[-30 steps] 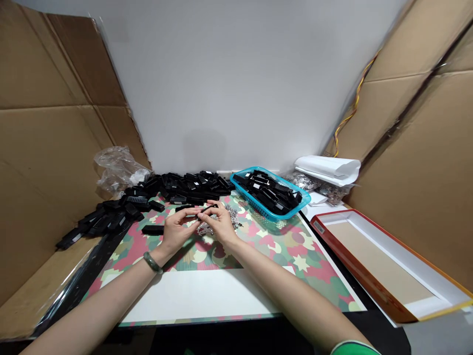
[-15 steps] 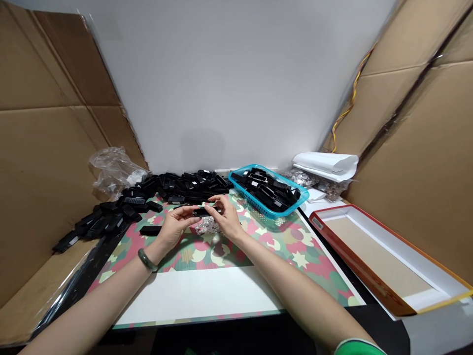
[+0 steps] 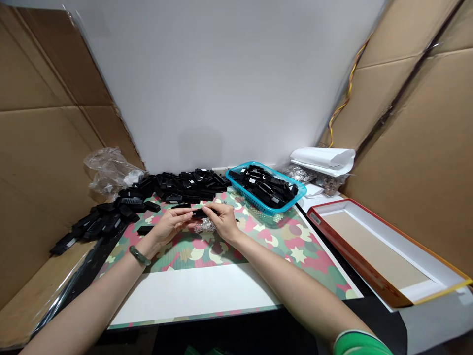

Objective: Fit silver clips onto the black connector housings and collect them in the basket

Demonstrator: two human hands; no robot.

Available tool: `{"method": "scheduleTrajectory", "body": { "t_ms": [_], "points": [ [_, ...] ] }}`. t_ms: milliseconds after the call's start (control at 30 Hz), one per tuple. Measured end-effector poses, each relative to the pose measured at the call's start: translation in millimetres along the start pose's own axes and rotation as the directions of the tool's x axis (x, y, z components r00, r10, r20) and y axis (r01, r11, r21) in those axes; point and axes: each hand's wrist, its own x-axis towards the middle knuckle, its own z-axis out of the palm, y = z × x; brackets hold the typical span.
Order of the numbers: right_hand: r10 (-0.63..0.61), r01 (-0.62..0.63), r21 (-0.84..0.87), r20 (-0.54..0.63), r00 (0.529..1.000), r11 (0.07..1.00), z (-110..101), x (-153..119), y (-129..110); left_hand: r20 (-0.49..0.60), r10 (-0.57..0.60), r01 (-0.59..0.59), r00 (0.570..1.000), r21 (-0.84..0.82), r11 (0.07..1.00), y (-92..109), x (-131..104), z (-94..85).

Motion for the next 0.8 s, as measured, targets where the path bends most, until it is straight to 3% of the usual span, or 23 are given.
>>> {"method": "scheduleTrajectory", "body": {
  "t_ms": [167,300,433,500,567,667,800],
  "points": [
    [-0.039,0.039,-0.04,-0.012,0.999,0.998,2,-2,4,-0.044,0.058,-0.056,0.997,0.031,0.998,-5,0,1.4],
    [0.062,-0.062,-0.006,-0.053,0.997,0.998,4,-1,8,-0.012,0.101,-0.1,0.995,0.079,0.992,-5,1,1.3],
    [0.134,-0.134,0.007,-0.015,0.991,0.991,4,-1,6,-0.002,0.18,-0.178,0.984,0.15,0.973,-3,-1,1.2],
    [0.081,-0.08,-0.066,0.016,0.997,0.995,3,-2,3,-0.011,0.187,-0.183,0.982,0.154,0.971,-3,-2,1.1],
    [-0.039,0.051,-0.165,0.076,0.996,0.985,0,-3,-2,0.001,0.177,-0.176,0.984,0.133,0.975,-2,-1,0.2],
    [-0.221,0.276,-0.267,0.219,0.95,0.923,-5,-4,-6,0.057,0.17,-0.176,0.984,0.123,0.977,0,1,-2.1],
    [-0.303,0.393,-0.319,0.298,0.905,0.862,-9,-4,-5,0.091,0.157,-0.169,0.983,0.135,0.976,0,2,-4.5]
  ]
}}
